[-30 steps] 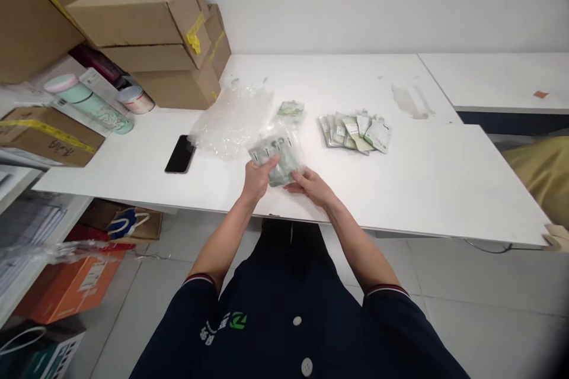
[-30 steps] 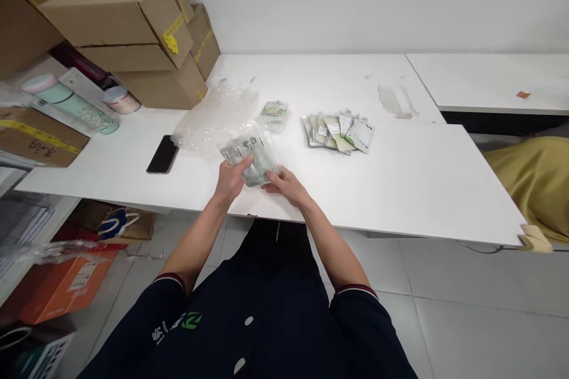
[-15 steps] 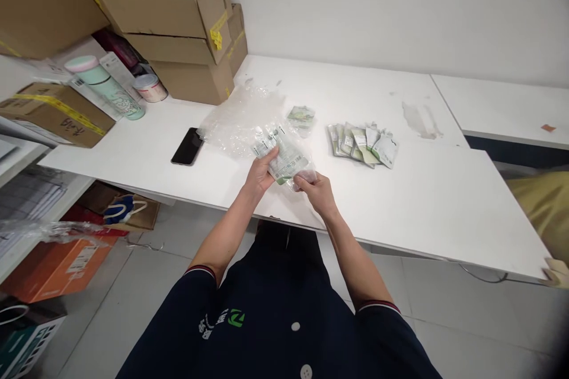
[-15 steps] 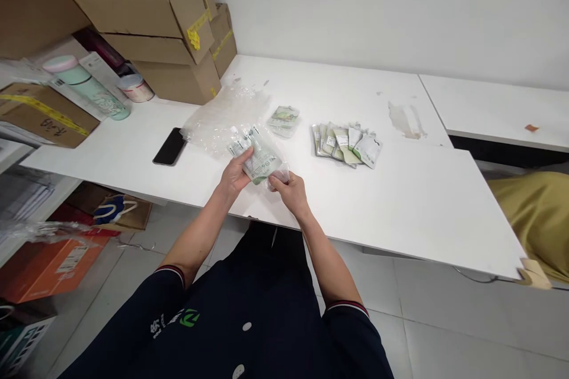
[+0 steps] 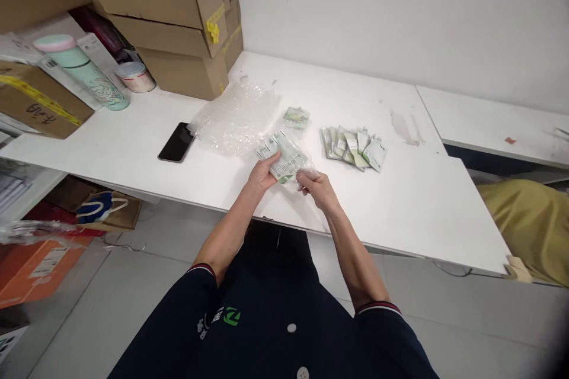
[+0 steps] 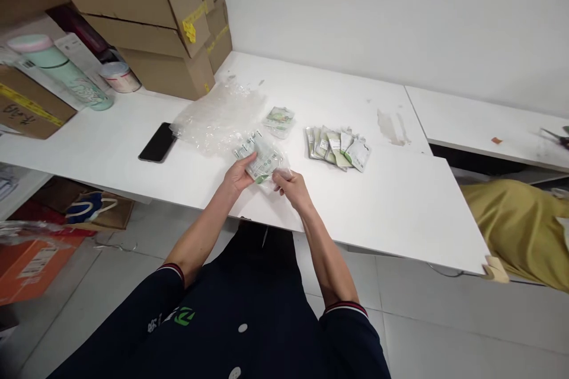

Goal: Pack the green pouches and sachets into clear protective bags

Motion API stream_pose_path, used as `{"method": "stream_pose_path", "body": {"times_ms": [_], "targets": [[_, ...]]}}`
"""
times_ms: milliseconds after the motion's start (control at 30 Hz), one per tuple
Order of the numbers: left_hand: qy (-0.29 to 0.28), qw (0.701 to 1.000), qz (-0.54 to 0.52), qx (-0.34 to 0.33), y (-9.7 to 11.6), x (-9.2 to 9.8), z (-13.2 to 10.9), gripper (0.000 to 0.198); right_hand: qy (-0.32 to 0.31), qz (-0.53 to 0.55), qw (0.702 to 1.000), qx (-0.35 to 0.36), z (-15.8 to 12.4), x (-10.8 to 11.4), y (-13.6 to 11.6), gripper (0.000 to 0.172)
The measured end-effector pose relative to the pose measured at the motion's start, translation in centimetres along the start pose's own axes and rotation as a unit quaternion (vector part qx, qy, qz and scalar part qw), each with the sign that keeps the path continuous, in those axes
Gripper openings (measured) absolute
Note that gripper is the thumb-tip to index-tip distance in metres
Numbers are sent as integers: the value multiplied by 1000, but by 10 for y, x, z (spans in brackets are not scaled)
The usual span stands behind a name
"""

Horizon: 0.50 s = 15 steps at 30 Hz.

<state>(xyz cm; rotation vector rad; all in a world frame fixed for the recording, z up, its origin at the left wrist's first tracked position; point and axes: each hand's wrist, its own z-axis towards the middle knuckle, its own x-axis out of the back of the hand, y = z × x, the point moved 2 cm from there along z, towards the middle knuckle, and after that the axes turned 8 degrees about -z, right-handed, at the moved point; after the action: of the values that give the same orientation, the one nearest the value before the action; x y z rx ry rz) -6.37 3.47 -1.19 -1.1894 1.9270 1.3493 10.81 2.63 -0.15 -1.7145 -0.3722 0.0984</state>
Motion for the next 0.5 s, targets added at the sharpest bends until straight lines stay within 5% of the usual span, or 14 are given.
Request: {"method": "stream_pose_path", "body": {"times_ms": [100, 200, 300, 400, 500], "targets": [[-20, 995, 37, -95, 12, -5, -6, 47, -5, -33, 999, -5, -8, 20, -4, 42], [-65, 977, 101, -177, 21, -13, -15, 45, 14, -10, 999, -30, -15, 34, -16, 74], [-116, 954, 192, -198, 21, -25, -25, 38, -75, 28, 995, -52, -15, 29, -21, 93], [-164, 932, 273, -174, 15, -35, -32, 34, -146, 81, 983, -81, -9, 19, -13, 72], [-172, 926, 299, -156, 14, -36, -35, 39, -117, 139, 980, -79, -3, 15, -1, 48]]}}
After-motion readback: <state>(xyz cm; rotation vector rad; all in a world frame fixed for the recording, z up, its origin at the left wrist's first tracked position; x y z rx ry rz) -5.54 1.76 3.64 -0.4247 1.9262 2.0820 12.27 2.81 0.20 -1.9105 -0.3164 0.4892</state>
